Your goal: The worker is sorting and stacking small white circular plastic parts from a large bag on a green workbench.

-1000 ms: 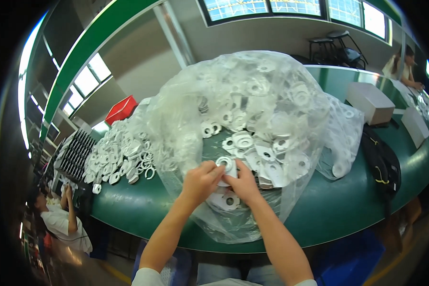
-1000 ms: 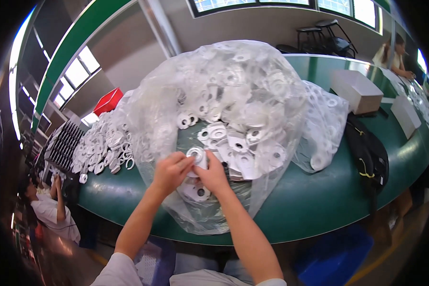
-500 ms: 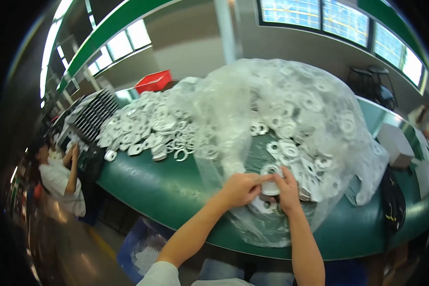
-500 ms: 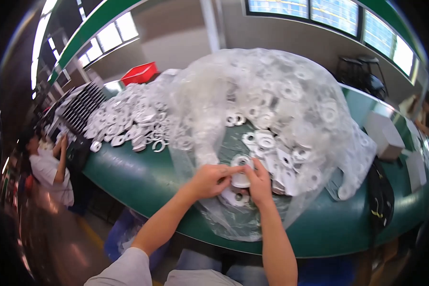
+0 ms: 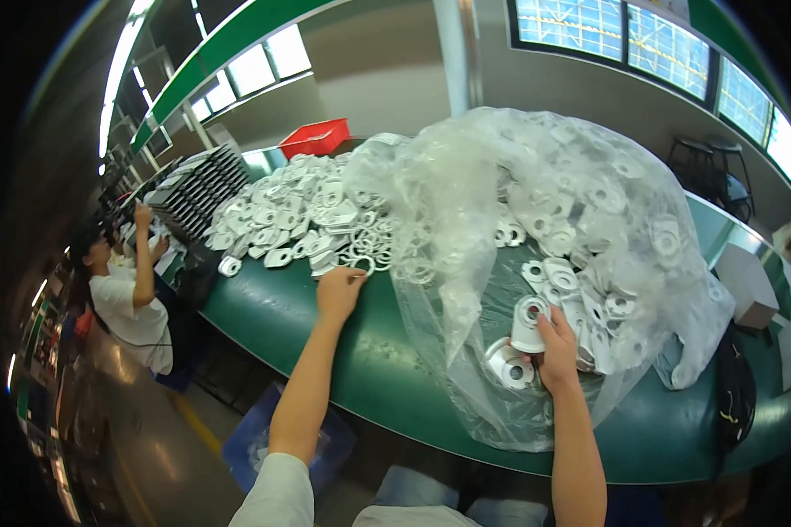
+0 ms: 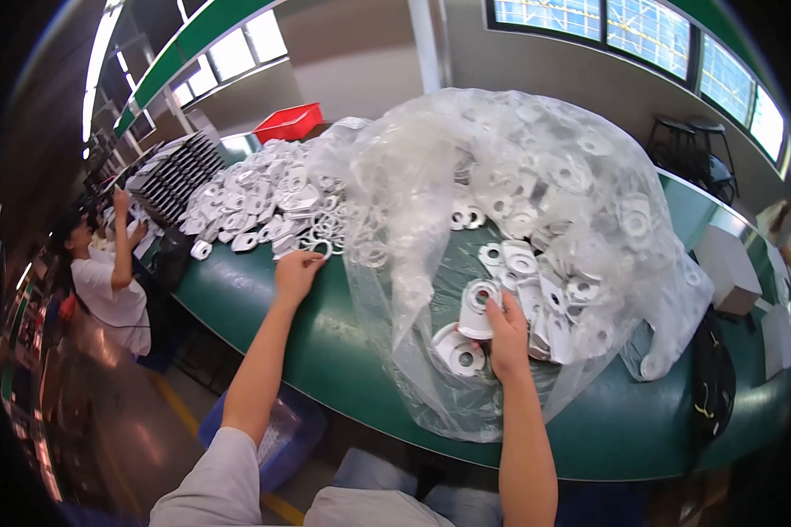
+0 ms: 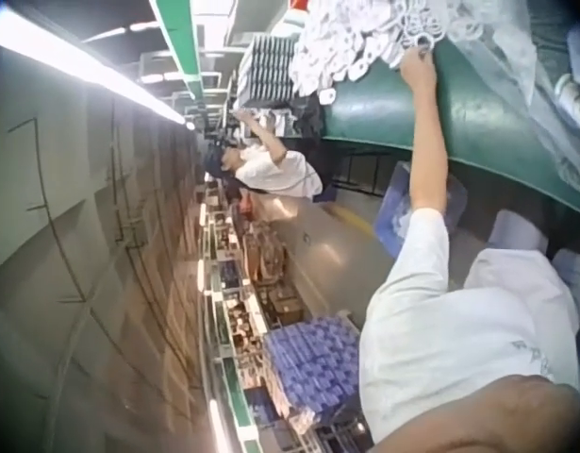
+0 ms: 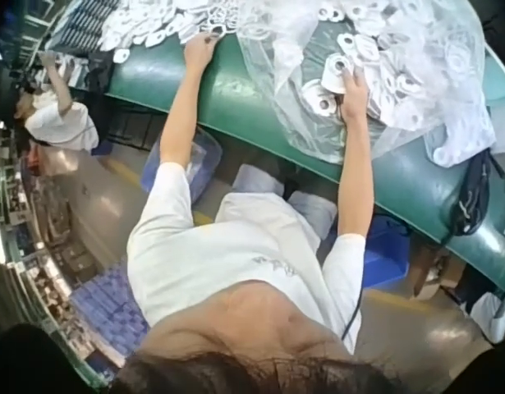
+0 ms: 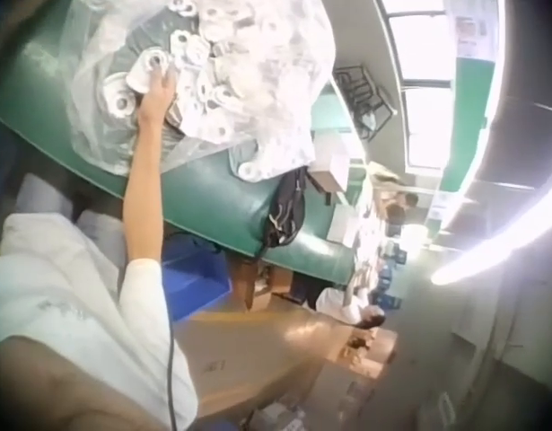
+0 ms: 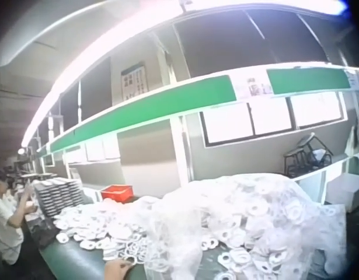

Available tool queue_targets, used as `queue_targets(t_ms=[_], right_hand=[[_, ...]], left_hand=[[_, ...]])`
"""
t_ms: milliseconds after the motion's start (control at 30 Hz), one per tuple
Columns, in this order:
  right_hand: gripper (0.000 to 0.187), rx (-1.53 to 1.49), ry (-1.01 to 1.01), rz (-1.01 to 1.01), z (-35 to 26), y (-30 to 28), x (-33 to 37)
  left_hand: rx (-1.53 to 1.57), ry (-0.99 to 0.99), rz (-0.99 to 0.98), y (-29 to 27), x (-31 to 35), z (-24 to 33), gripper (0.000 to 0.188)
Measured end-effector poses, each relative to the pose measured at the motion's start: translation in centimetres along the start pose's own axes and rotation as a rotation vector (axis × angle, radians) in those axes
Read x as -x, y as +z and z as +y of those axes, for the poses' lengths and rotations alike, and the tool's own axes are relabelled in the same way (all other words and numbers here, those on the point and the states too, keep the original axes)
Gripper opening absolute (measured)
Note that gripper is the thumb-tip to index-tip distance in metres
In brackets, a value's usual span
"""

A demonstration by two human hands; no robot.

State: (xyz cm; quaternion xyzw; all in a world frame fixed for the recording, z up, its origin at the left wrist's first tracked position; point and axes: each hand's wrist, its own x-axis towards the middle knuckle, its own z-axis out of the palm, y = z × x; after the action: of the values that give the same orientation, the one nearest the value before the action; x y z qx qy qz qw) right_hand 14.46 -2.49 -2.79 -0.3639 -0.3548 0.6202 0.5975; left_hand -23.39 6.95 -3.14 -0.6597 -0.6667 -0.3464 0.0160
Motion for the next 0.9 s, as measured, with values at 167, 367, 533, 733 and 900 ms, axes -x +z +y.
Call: queue_targets(t_ms=[167,367,533,733,900], right_hand=[[0.027,0.023,0.018,-0.007,0.1,-0.2,-0.4],[0.028,-0.036,0.049,-0.032,-0.2,-0.4,-0.2],[0.028,-0.08,0.062,-0.021,0.2,-0.5,-0.1],[0.03,0.002,0.062,0.036,-0.4,0.0,-0.2],[0.032,-0.014,0.076,-0.002,-0.2,-0.3,-0.1]], left_hand=[[0.638,-0.188,-0.066,-1.1,0.3,6.2,0.016],[1.134,0.038,-0.263,1.3,1.2,18.7,0.018],[1.23,-0.014,-0.483,4.1,3.1,21.8,0.028],[1.365,-0.146,-0.496,5.6,4.3,20.8,0.035],[1.321,-0.111,-0.622,5.8,4.8,20.9,0.024]])
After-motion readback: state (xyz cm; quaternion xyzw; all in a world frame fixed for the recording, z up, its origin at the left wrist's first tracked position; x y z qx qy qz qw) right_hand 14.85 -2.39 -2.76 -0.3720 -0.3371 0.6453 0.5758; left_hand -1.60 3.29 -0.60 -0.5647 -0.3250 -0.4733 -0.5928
